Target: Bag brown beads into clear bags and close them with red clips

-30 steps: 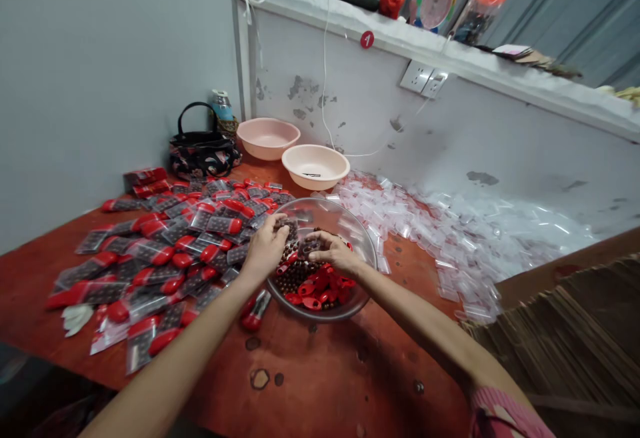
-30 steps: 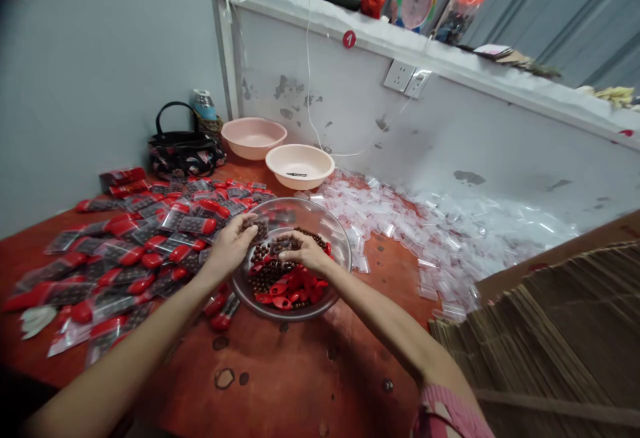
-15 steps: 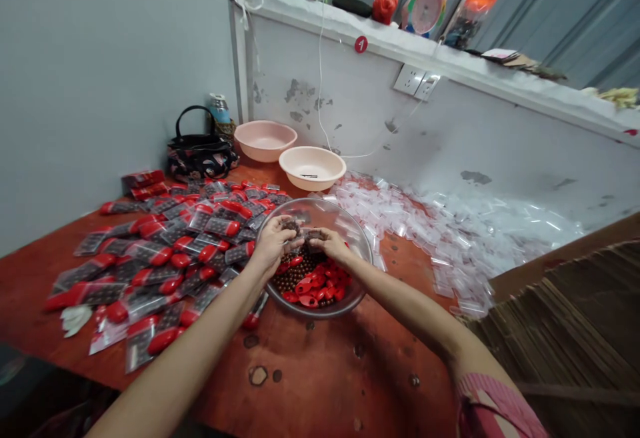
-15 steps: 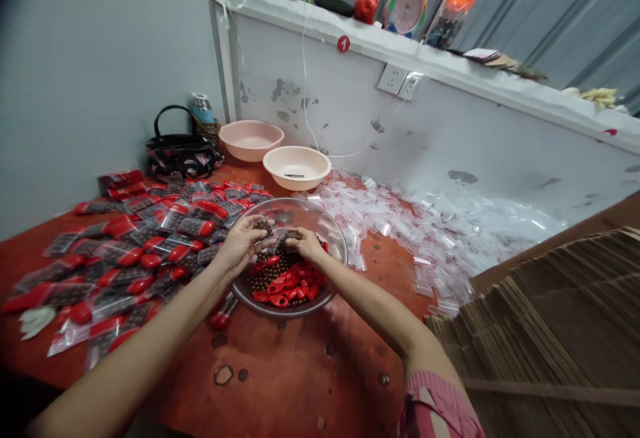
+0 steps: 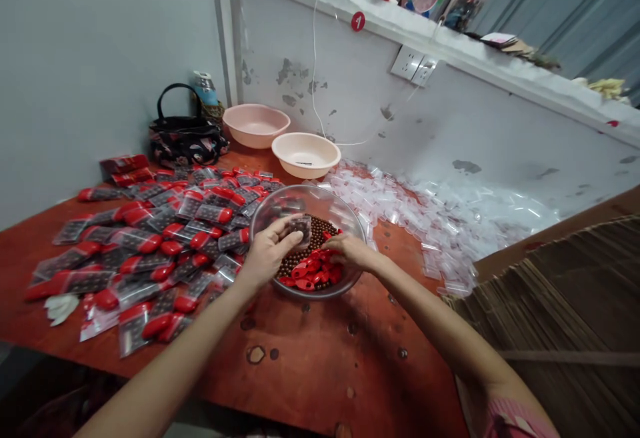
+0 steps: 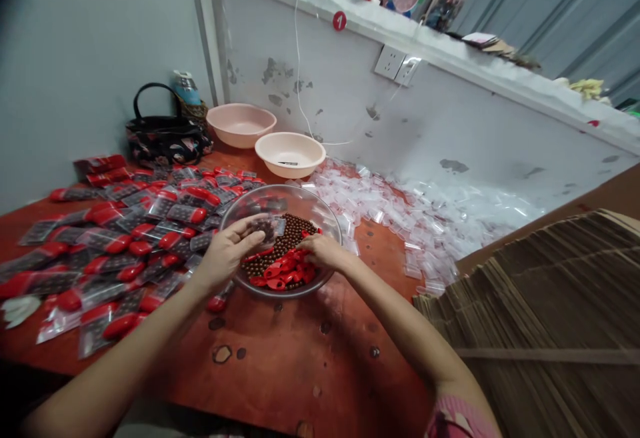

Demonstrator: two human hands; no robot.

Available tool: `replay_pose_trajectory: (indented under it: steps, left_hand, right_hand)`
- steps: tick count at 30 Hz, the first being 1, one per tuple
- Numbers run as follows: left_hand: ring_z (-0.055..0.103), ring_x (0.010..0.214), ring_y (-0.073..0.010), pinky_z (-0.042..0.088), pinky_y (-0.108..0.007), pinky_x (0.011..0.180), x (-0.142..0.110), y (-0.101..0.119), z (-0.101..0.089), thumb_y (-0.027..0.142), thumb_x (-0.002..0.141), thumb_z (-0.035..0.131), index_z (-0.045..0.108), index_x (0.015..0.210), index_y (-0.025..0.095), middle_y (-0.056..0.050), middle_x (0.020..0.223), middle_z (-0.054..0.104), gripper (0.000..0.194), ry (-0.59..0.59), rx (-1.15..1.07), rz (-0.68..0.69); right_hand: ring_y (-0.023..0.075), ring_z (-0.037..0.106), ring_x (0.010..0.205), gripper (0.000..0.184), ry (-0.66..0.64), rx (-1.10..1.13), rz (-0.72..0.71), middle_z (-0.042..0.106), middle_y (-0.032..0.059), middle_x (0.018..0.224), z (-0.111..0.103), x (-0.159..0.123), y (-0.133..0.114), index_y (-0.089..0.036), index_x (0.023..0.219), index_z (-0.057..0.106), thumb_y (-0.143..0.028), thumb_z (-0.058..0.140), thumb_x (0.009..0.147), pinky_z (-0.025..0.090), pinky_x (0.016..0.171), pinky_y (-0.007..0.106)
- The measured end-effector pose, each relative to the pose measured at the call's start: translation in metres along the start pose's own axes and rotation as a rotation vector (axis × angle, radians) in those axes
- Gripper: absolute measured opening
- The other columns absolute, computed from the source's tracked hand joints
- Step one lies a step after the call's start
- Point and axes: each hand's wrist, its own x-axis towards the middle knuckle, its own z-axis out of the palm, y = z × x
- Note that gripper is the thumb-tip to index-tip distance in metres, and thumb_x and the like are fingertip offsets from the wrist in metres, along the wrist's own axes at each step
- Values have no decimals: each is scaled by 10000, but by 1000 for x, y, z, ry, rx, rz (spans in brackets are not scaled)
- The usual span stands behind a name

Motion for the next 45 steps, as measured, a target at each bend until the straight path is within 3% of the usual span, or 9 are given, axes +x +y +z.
replay_pose_trajectory:
  steps: [6,10,15,20,25,29,36,42,45]
  left_hand:
    - [617,890,-231,517,-319,788,-57,4,-8,301,619,701,627,991,175,-67,981,660,400,144,68,-52]
    - [621,895,-236,512,-319,799,-91,-11,-19,311,644,681,618,1018,201,-61,968,669,395,178,78,-141]
    - [619,899,-241,526,-324,755,-116,-36,-18,319,691,640,618,1009,221,-61,996,658,333,154,31,-208]
    - [593,946,-236,506,-329,784,-128,-43,-3,286,724,613,612,1028,227,-78,1207,546,309,49,-136,-180]
    - [628,828,-206,512,-330,747,-142,-49,-2,279,701,638,630,954,204,-77,1091,618,263,72,-247,-188]
    - [628,795,-175,519,-290,711,-154,-48,-13,264,709,632,613,971,164,-81,1033,633,281,125,-297,-194]
    - [629,736,-148,521,-261,673,-174,-44,-23,251,699,642,618,919,147,-62,910,658,244,141,-314,-211]
    - [627,837,-189,501,-307,779,-183,-43,-26,265,700,638,628,978,162,-72,973,656,297,54,-156,-160]
    - [640,809,-203,507,-329,766,-182,-46,-27,286,689,644,631,969,170,-70,961,663,304,29,-153,-175]
  right_hand:
    - [189,565,812,161,86,110,108,627,64,848,9,2,-3,-168,864,610,-181,590,704,411,745,306]
    - [146,588,725,208,431,755,252,625,36,862,7,-5,-7,-201,972,490,-315,487,798,449,652,282]
    - [150,612,715,446,599,1326,310,617,26,855,9,-24,-46,-246,1112,381,-321,599,731,462,520,213]
    - [115,581,604,323,648,1443,322,578,-16,800,29,-42,-103,-233,921,463,-248,666,671,473,491,220]
    - [71,498,518,232,730,1375,369,540,-41,651,70,-50,-140,-183,721,456,-210,677,656,428,499,192]
    - [90,512,565,145,623,1139,310,581,14,825,85,-60,-155,-185,730,499,-265,618,716,442,527,229]
    - [203,526,955,200,475,479,43,613,64,1015,81,-73,-175,-245,965,619,-267,560,776,379,874,374]
    - [106,552,571,183,361,1052,310,610,5,698,90,-69,-182,-190,894,599,-301,599,748,421,510,217]
    - [90,553,530,301,193,1386,377,622,19,747,94,-67,-173,-160,947,586,-288,663,685,410,468,196]
